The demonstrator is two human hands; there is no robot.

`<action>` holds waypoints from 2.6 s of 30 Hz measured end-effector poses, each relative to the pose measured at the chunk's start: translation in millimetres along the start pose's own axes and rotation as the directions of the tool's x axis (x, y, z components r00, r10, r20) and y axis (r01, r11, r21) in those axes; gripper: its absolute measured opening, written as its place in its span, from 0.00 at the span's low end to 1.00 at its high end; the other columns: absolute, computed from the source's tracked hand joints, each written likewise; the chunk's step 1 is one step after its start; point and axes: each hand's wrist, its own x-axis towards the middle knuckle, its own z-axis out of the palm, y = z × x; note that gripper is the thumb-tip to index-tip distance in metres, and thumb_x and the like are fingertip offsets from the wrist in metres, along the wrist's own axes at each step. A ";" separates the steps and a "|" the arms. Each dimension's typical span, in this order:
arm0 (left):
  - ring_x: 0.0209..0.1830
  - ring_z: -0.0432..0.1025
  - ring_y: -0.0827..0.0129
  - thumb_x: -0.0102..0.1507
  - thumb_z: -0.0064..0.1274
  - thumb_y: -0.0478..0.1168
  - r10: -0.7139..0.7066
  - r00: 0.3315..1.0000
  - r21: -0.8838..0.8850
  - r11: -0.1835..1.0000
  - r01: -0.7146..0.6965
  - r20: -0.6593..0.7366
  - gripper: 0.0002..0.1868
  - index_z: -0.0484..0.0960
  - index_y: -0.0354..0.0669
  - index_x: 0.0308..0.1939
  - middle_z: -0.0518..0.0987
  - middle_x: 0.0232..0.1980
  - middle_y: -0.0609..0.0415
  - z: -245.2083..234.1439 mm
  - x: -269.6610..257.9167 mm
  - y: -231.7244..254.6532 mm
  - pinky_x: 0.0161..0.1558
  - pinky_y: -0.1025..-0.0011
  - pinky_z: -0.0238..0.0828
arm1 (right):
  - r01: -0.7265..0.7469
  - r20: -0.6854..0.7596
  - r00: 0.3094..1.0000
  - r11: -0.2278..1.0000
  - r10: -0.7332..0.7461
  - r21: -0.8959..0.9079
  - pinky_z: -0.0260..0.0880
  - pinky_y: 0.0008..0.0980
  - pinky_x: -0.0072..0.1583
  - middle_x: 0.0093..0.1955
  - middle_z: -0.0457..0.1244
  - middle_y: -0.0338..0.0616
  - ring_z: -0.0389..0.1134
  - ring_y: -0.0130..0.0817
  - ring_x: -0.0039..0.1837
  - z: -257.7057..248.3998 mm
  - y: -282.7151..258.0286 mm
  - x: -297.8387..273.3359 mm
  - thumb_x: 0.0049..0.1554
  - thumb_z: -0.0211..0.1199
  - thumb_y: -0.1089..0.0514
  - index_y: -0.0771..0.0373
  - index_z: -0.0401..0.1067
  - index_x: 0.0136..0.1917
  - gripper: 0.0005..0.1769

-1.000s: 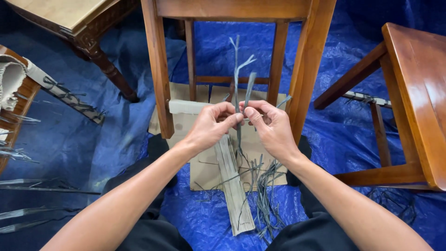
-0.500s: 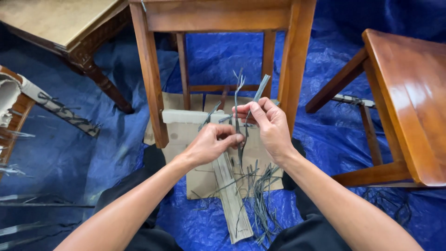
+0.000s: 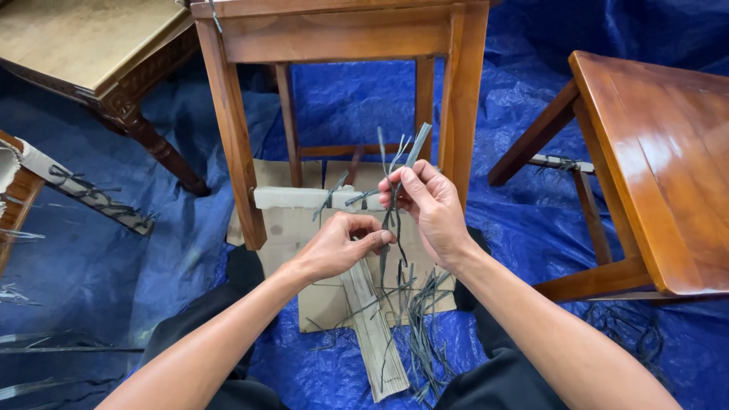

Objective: Wrapping wooden chair legs with protective cardboard and securing them with plastic ties.

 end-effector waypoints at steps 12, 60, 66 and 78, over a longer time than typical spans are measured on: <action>0.32 0.76 0.82 0.64 0.57 0.45 0.026 0.999 0.001 1.000 -0.026 0.020 0.12 0.88 0.39 0.38 0.85 0.32 0.59 3.8 -3.8 -7.2 0.38 0.77 0.73 | 0.047 0.008 0.999 0.991 -0.049 0.125 0.70 0.30 0.48 0.45 0.64 0.40 0.64 0.26 0.42 -6.9 9.3 4.8 0.69 0.53 0.56 0.63 0.67 0.49 0.09; 0.38 0.79 0.50 0.70 0.43 0.59 -0.407 0.697 -0.271 0.913 0.304 -0.590 0.31 0.89 0.35 0.39 0.85 0.35 0.37 326.3 47.0 -368.1 0.39 0.55 0.73 | -0.048 -0.038 0.998 0.968 0.040 -0.248 0.49 0.18 0.32 0.38 0.61 0.33 0.53 0.14 0.30 33.6 -90.4 -96.3 0.67 0.54 0.56 0.61 0.69 0.47 0.09; 0.24 0.78 0.65 0.70 0.43 0.60 -0.466 0.861 -0.404 0.841 0.360 -0.202 0.27 0.84 0.40 0.36 0.85 0.32 0.46 232.4 20.4 -349.2 0.28 0.64 0.73 | -0.012 -0.029 1.000 0.971 0.006 -0.240 0.49 0.19 0.31 0.38 0.61 0.33 0.53 0.15 0.29 32.7 -66.9 -65.1 0.67 0.55 0.55 0.62 0.68 0.47 0.09; 0.37 0.80 0.60 0.62 0.56 0.47 -0.067 0.897 -0.019 0.998 0.066 -0.436 0.14 0.82 0.38 0.39 0.84 0.36 0.47 101.5 -123.2 -152.7 0.42 0.63 0.76 | -0.162 -0.063 0.986 0.971 0.153 -0.174 0.51 0.18 0.32 0.40 0.63 0.35 0.55 0.15 0.31 14.0 16.1 2.9 0.67 0.54 0.54 0.62 0.69 0.48 0.09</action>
